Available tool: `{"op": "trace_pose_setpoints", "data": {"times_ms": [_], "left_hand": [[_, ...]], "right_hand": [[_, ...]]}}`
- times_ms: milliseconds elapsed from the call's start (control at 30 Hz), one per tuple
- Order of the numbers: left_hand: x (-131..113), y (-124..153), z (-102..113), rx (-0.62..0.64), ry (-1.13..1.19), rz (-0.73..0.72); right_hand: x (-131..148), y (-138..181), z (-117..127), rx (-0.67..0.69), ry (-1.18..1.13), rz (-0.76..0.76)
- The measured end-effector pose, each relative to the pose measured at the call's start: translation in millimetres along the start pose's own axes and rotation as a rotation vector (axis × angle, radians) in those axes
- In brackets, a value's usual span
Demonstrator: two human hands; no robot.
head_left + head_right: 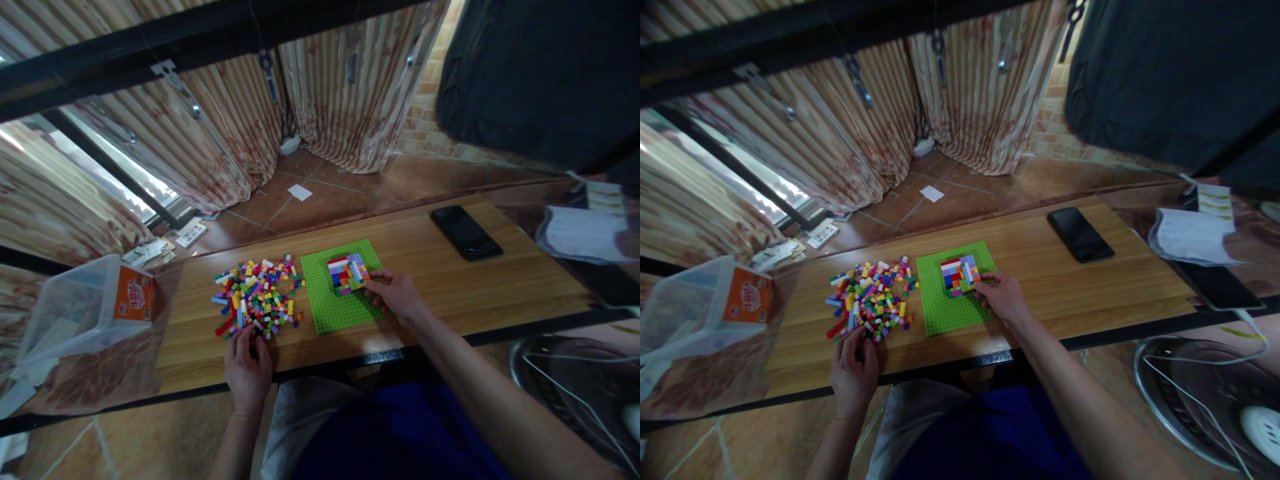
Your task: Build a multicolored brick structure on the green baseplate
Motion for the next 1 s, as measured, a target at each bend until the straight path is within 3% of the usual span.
{"op": "trace_pose_setpoints", "data": {"times_ms": [267,367,467,567,700,833,1000], "left_hand": [[4.9,-1.5,0.7,-0.009,0.021,-0.012],[6.8,-1.7,1.3,-0.005,0.038,-0.023],[7.7,-1.4,0.5,0.006,0.048,-0.027],[8.7,-1.2,0.0,-0.003,0.034,-0.013],[7.2,-0.7,0.7,-0.012,0.030,-0.031],[4.9,0.4,1.3,-0.010,0.026,-0.054],[7.1,0.8,-0.4,-0.016,0.021,-0.050]], "right_hand": [[3.7,3.3,-0.6,-0.028,0.014,0.051],[6.1,13.5,12.6,-0.110,0.116,0.260],[4.6,37.9,18.6,-0.263,0.415,0.525],[-6.4,63.8,0.6,-0.211,0.708,0.772],[-25.8,73.5,-8.4,-0.119,0.942,0.912],[-26.2,50.6,22.0,-0.018,0.885,0.969],[-4.1,-1.2,74.9,0.091,0.761,0.942]]}}
Point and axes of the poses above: each hand's wrist, its own y-axis away from the middle knuckle, its own z-axis out of the back of the hand, x = y × z, the point moved 6 cm from there along -y, towards the middle knuckle, and after that the axes turned 2 degrees about y, right-handed, at the moved point
